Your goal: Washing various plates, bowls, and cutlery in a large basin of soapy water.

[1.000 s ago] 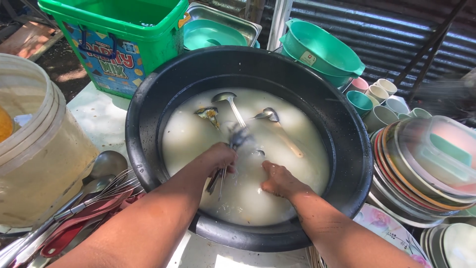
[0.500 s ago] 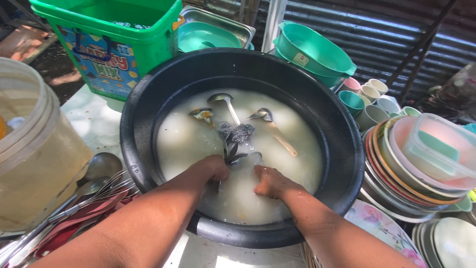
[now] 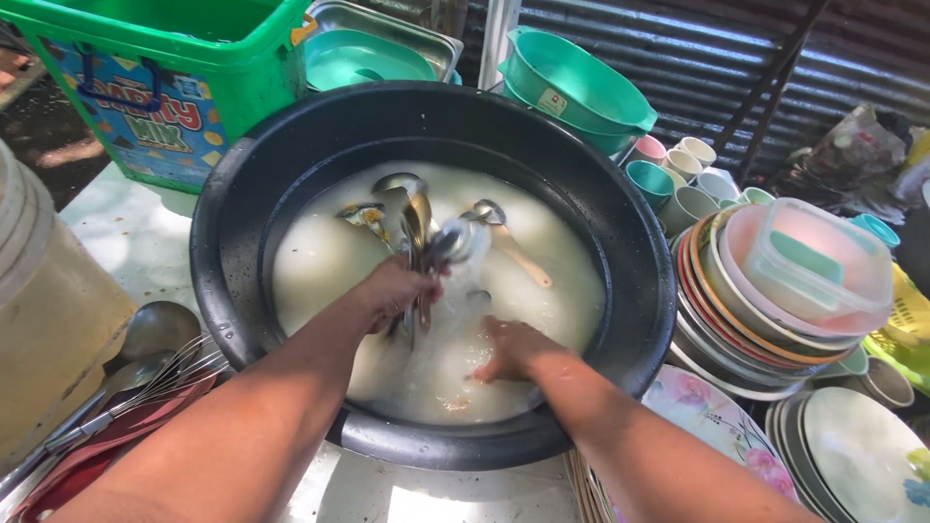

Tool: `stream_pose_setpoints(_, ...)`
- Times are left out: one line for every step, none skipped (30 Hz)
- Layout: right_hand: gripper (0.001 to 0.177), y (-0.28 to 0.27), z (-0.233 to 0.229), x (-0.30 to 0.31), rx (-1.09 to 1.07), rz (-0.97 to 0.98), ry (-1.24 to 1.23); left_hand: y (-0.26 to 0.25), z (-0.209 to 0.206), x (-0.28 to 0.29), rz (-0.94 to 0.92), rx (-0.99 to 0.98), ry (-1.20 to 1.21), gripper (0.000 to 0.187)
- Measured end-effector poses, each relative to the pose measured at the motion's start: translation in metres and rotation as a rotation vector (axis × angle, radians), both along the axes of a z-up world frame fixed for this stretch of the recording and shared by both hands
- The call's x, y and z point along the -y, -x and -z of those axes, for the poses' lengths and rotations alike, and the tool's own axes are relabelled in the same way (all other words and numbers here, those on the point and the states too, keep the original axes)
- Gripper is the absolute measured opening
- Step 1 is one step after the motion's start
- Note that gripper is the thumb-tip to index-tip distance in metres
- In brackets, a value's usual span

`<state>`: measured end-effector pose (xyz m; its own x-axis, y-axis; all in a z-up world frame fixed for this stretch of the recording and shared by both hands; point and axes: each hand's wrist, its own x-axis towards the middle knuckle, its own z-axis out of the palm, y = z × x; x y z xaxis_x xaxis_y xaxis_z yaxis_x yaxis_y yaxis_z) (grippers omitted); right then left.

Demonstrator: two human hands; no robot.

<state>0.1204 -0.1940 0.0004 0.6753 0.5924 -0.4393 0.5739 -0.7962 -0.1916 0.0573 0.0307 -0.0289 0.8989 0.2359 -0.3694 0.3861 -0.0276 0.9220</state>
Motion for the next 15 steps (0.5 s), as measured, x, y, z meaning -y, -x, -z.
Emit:
stream_pose_setpoints(0.088, 0.009, -0.001, -0.004, -0.015, -0.131, 0.013, -0.001, -0.002, -0.001, -0.087, 0.191, 0.16, 0.021)
stream_pose_setpoints(0.088, 0.012, 0.004, -0.004, -0.016, -0.125, 0.014, -0.001, -0.003, 0.001, -0.081, 0.189, 0.162, 0.021)
stream_pose_setpoints(0.085, 0.014, 0.008, -0.006, -0.01, -0.224, -0.073, 0.0, -0.005, 0.002, -0.089, 0.274, 0.209, 0.021)
stream_pose_setpoints(0.082, 0.017, 0.012, -0.008, -0.004, -0.323, -0.16, 0.001, -0.006, 0.002, -0.096, 0.359, 0.257, 0.021)
stream_pose_setpoints(0.082, 0.019, 0.007, -0.008, -0.004, -0.323, -0.159, 0.003, -0.011, 0.006, -0.096, 0.359, 0.257, 0.021)
stream_pose_setpoints(0.069, 0.022, 0.003, -0.009, -0.059, -0.289, -0.179, 0.006, -0.017, 0.009, -0.101, 0.32, 0.186, 0.021)
stream_pose_setpoints(0.058, 0.024, -0.003, -0.01, -0.112, -0.256, -0.197, 0.008, -0.022, 0.012, -0.107, 0.283, 0.116, 0.022)
stream_pose_setpoints(0.058, 0.018, -0.004, -0.01, -0.11, -0.258, -0.195, 0.007, -0.024, 0.013, -0.109, 0.285, 0.118, 0.022)
stream_pose_setpoints(0.042, 0.014, -0.004, -0.01, 0.002, -0.19, -0.46, 0.008, -0.024, 0.015, -0.119, 0.241, 0.075, 0.024)
stream_pose_setpoints(0.028, 0.01, -0.004, -0.01, 0.116, -0.12, -0.724, 0.008, -0.025, 0.017, -0.13, 0.197, 0.033, 0.025)
stream_pose_setpoints(0.028, 0.012, -0.019, -0.013, 0.114, -0.123, -0.723, 0.012, -0.033, 0.021, -0.133, 0.197, 0.034, 0.025)
stream_pose_setpoints(0.024, 0.014, -0.034, -0.016, 0.116, -0.056, -0.865, 0.016, -0.04, 0.025, -0.12, 0.212, 0.016, 0.025)
stream_pose_setpoints(0.021, 0.017, -0.047, -0.019, 0.115, 0.019, -1.007, 0.02, -0.047, 0.03, -0.102, 0.224, -0.002, 0.026)
stream_pose_setpoints(0.021, 0.017, -0.052, -0.023, 0.111, 0.02, -1.007, 0.017, -0.041, 0.029, -0.102, 0.22, -0.003, 0.026)
stream_pose_setpoints(0.02, 0.015, -0.058, -0.026, 0.081, 0.092, -1.182, 0.014, -0.035, 0.028, -0.05, 0.328, -0.034, 0.027)
